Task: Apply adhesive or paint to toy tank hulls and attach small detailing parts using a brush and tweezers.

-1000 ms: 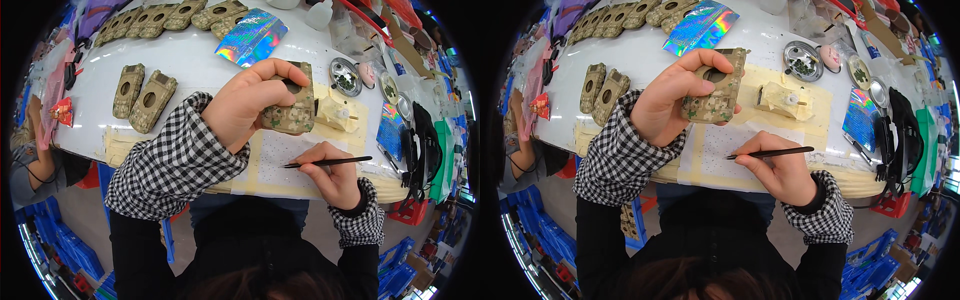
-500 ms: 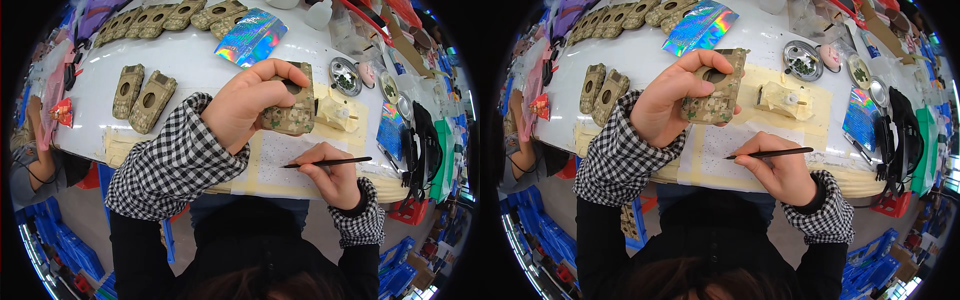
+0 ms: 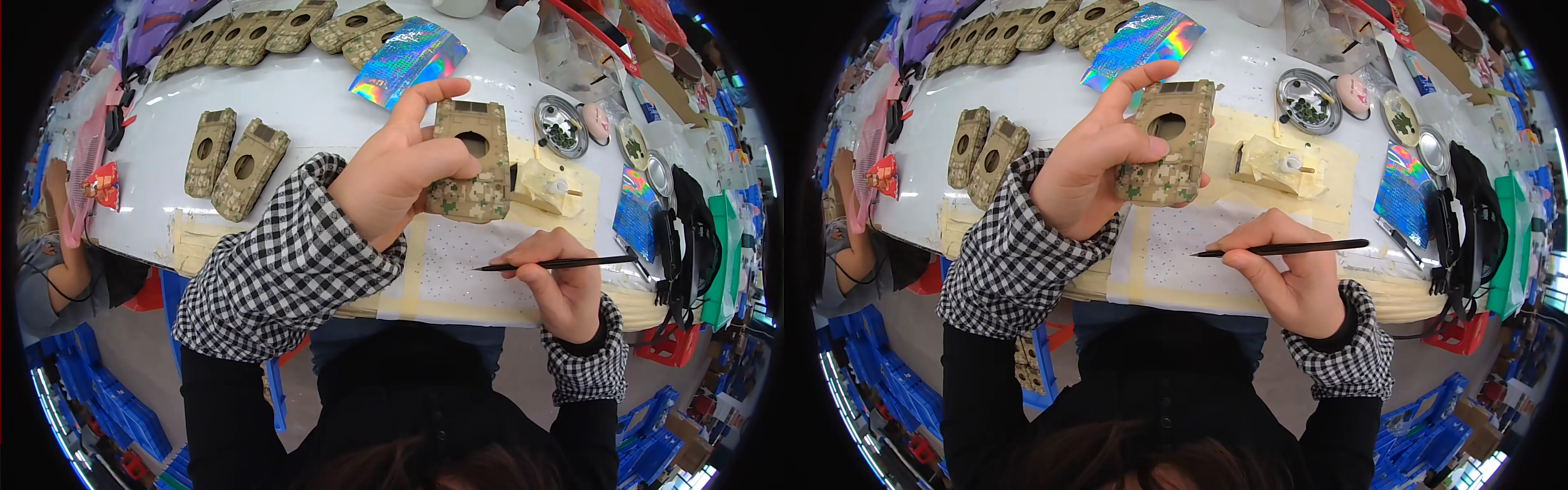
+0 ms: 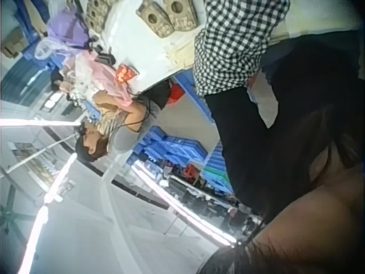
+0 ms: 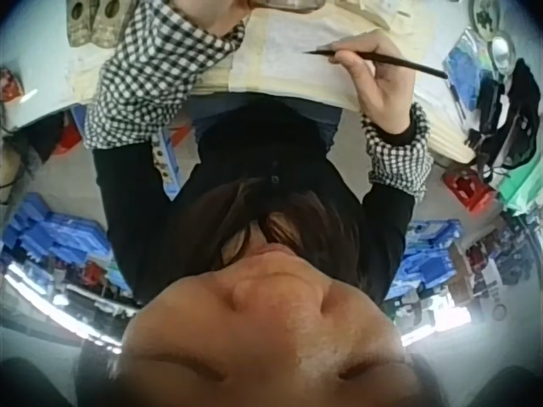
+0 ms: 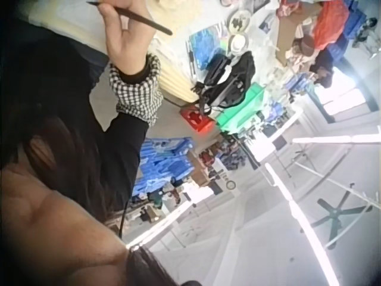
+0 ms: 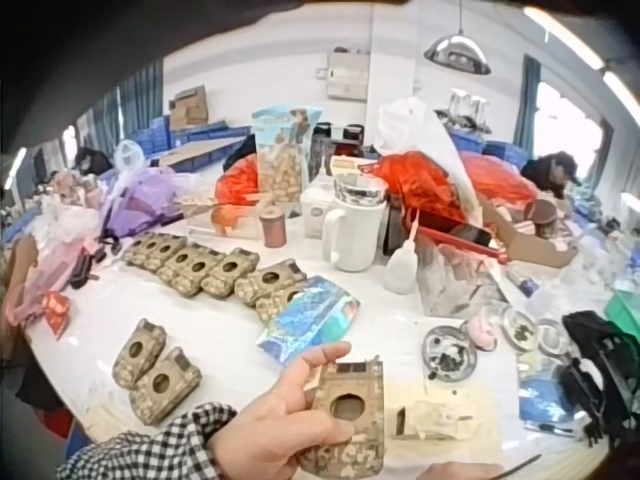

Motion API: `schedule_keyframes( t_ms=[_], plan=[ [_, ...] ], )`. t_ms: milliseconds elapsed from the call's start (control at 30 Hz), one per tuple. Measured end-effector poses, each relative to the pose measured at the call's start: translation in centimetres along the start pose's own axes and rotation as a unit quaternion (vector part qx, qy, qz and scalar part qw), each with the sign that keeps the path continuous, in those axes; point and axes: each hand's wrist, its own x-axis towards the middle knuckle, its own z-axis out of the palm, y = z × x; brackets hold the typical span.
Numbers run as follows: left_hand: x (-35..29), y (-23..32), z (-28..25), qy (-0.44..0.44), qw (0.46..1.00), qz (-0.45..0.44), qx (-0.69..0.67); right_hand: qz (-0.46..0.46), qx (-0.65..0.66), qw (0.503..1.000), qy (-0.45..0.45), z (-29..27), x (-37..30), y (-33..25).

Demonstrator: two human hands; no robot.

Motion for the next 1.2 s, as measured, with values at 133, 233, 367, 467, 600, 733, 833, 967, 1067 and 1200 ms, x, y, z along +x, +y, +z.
schedule_keyframes(
  t_ms=[133, 233, 367, 467, 600, 733, 833, 967, 1067, 1200],
  plan=[
    [0.2, -0.4, -0.4, -0.01, 0.999, -0.039, 0.004, -0.091, 0.034, 0.994, 0.045, -1.9, 0.6, -2.6],
    [0.3, 0.0, -0.1, -0.039, 0.996, -0.074, 0.025, -0.149, -0.006, 0.988, 0.038, -3.2, 1.7, -4.7],
    [0.1, 0.1, 0.1, -0.055, 0.996, -0.074, 0.009, -0.183, -0.041, 0.982, 0.002, -3.2, 3.7, -5.4],
    [0.0, 0.2, 0.1, -0.072, 0.992, -0.099, -0.013, -0.175, -0.024, 0.984, -0.017, -2.9, 4.2, -5.1],
    [-0.4, 0.3, 0.5, -0.082, 0.992, -0.096, -0.029, -0.166, -0.017, 0.985, -0.045, -2.6, 4.4, -4.8],
    [-0.7, 0.6, 0.8, -0.084, 0.992, -0.093, -0.021, -0.159, -0.05, 0.984, -0.062, -2.8, 4.7, -5.0],
    [-0.9, 0.7, 0.9, -0.083, 0.992, -0.091, -0.019, -0.155, -0.035, 0.985, -0.064, -2.7, 4.6, -4.8],
    [-0.9, 0.8, 0.9, -0.085, 0.992, -0.092, -0.016, -0.145, -0.018, 0.987, -0.06, -2.6, 4.6, -4.8],
    [-0.9, 0.8, 1.0, -0.085, 0.992, -0.097, -0.014, -0.148, -0.026, 0.986, -0.066, -2.6, 4.7, -4.9],
    [-0.8, 0.6, 0.7, -0.102, 0.99, -0.097, -0.023, -0.147, -0.031, 0.986, -0.066, -2.6, 4.7, -4.9]
  ],
)
